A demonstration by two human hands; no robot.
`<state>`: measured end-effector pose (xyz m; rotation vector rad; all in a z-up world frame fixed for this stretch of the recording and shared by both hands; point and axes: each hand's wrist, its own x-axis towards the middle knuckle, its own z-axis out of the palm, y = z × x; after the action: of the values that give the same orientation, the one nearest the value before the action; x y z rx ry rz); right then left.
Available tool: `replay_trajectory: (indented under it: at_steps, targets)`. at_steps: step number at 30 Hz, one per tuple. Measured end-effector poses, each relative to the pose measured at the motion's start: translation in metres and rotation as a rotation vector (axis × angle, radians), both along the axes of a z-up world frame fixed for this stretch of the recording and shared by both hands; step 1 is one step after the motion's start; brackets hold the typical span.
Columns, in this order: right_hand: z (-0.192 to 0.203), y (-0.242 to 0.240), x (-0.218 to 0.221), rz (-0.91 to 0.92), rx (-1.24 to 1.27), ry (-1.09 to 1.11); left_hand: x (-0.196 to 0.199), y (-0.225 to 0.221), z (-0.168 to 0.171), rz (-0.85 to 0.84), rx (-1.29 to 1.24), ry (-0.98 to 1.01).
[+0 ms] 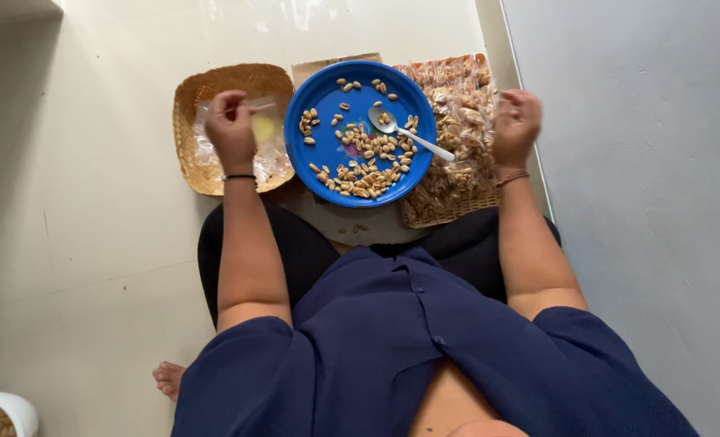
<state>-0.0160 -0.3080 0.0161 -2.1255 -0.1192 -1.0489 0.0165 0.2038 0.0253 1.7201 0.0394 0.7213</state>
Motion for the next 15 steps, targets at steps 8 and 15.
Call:
replay_trajectory:
  at_steps: [8,15]
  targets:
    - [0.122,0.158,-0.023,0.767,0.283,0.461,-0.046,-0.125,0.138,-0.312,0.152,-0.235]
    - [0.144,0.179,-0.039,0.713,0.502,0.367,-0.068,-0.164,0.145,-0.547,-0.094,-0.076]
